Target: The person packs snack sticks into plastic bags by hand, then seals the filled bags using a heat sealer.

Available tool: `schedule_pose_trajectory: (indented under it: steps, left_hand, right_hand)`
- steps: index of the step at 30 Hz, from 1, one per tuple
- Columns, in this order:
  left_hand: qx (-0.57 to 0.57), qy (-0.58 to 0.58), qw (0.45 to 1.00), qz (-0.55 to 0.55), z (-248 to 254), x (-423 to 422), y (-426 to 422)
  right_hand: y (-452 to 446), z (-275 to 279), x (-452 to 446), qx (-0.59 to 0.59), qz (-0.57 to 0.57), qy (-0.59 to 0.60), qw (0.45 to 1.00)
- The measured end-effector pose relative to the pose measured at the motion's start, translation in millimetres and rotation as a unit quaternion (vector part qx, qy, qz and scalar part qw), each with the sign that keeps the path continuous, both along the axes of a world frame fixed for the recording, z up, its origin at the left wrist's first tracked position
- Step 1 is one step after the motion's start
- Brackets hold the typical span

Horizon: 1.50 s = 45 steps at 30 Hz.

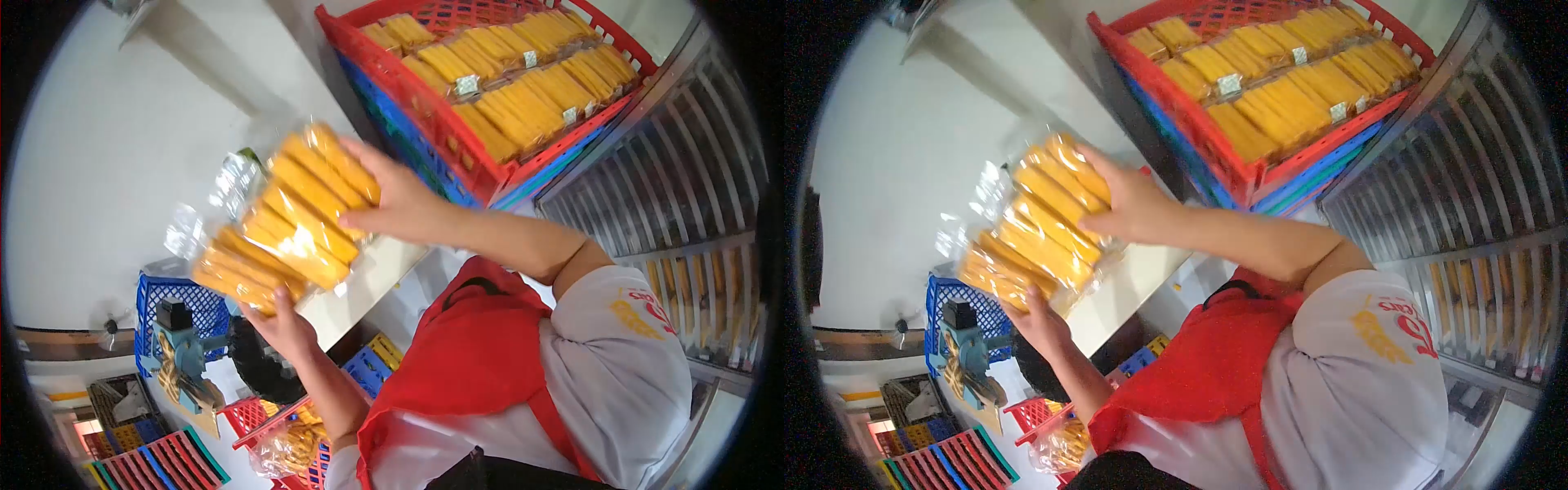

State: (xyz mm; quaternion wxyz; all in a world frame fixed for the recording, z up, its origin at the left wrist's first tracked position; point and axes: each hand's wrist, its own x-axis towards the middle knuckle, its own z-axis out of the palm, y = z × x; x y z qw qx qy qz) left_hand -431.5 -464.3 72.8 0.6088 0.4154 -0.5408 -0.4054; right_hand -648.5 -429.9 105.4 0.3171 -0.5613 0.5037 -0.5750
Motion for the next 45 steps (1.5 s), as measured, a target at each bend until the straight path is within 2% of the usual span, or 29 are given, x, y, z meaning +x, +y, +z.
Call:
schedule_pose_trajectory:
  steps: [2, 4, 6, 8, 9, 11, 14, 16, 18, 20, 21, 24, 26, 28, 29, 30, 31, 34, 35, 37, 39, 42, 43, 44, 45]
  left_hand:
    - [-0.046, 0.005, 0.998, -0.038, 36.4, -55.8, -11.0]
    - [-0.081, 0.028, 0.994, -0.073, 59.2, -121.8, -26.1]
    - [-0.117, 0.044, 0.984, -0.127, 79.3, -194.6, -44.5]
    - [-0.125, 0.063, 0.972, -0.190, 94.2, -270.2, -61.5]
    - [-0.127, 0.078, 0.964, -0.222, 99.8, -307.1, -73.2]
    - [-0.141, 0.066, 0.956, -0.247, 89.7, -380.0, -107.8]
    - [-0.123, 0.050, 0.959, -0.249, 65.8, -468.5, -146.8]
    - [-0.133, 0.038, 0.953, -0.271, 45.6, -513.6, -167.9]
    - [-0.168, -0.046, 0.960, -0.221, 26.4, -539.5, -187.6]
    - [-0.062, 0.009, 0.956, -0.287, 7.8, -551.4, -200.6]
    - [-0.057, 0.005, 0.958, -0.281, 2.1, -557.3, -205.1]
    - [-0.005, -0.096, 0.966, -0.241, -13.2, -571.8, -222.8]
    - [0.017, -0.103, 0.969, -0.225, -23.6, -575.4, -221.9]
    - [0.010, -0.217, 0.952, -0.214, -20.7, -575.0, -208.7]
    - [0.015, -0.301, 0.936, -0.181, -46.4, -582.6, -230.9]
    - [0.027, -0.300, 0.938, -0.172, -51.0, -588.8, -242.2]
    - [0.038, -0.385, 0.900, -0.201, -55.8, -590.9, -250.2]
    - [0.064, -0.558, 0.776, -0.287, -55.8, -582.1, -254.9]
    - [0.090, -0.562, 0.779, -0.263, -49.4, -576.3, -244.3]
    - [0.111, -0.558, 0.790, -0.227, -48.6, -571.9, -242.4]
    - [0.078, -0.677, 0.686, -0.253, -54.5, -576.8, -248.2]
    - [0.010, -0.637, 0.706, -0.309, -17.6, -545.8, -213.1]
    - [0.002, -0.633, 0.707, -0.315, -21.8, -547.5, -212.8]
    - [0.030, -0.623, 0.732, -0.274, -27.1, -547.7, -212.2]
    - [0.060, -0.612, 0.754, -0.230, -36.2, -549.1, -214.2]
  right_hand:
    - [-4.9, 23.5, -53.7, -0.117, -0.055, 0.058, 0.990]
    - [-13.8, 44.3, -116.6, -0.163, -0.057, -0.008, 0.985]
    - [-19.1, 62.6, -191.2, -0.186, -0.094, 0.036, 0.977]
    - [-27.0, 73.6, -259.4, -0.220, -0.049, -0.051, 0.973]
    - [-30.1, 75.4, -289.9, -0.224, -0.039, -0.051, 0.973]
    - [-36.4, 78.1, -350.3, -0.199, -0.131, -0.029, 0.971]
    - [-60.3, 53.4, -438.8, -0.162, -0.170, -0.025, 0.972]
    - [-86.5, 26.2, -489.5, -0.171, -0.155, -0.044, 0.972]
    - [-102.6, 2.5, -521.6, -0.151, -0.184, -0.021, 0.971]
    - [-117.6, -20.3, -532.7, -0.139, -0.156, -0.056, 0.976]
    - [-126.5, -28.5, -538.1, -0.141, -0.130, -0.084, 0.978]
    - [-159.1, -57.0, -561.3, -0.065, -0.160, -0.096, 0.980]
    - [-171.3, -75.5, -568.8, -0.050, -0.155, -0.083, 0.983]
    - [-175.2, -94.8, -577.1, 0.002, -0.156, -0.050, 0.986]
    - [-173.6, -101.8, -582.3, 0.010, -0.147, -0.049, 0.988]
    - [-171.8, -108.5, -587.5, 0.115, -0.126, -0.060, 0.983]
    - [-172.0, -114.9, -590.6, 0.219, -0.101, -0.069, 0.968]
    - [-156.8, -91.1, -581.2, 0.298, -0.040, -0.048, 0.953]
    - [-154.3, -83.1, -577.9, 0.338, -0.029, -0.050, 0.939]
    - [-156.8, -90.6, -572.6, 0.288, -0.056, -0.084, 0.952]
    - [-152.9, -86.8, -569.6, 0.304, -0.048, -0.061, 0.950]
    - [-150.1, -105.3, -587.3, 0.338, -0.070, -0.017, 0.938]
    - [-151.7, -109.8, -587.7, 0.332, -0.062, 0.010, 0.941]
    - [-152.3, -111.2, -591.6, 0.326, -0.050, 0.038, 0.943]
    - [-146.0, -85.2, -566.8, 0.267, -0.096, 0.211, 0.935]
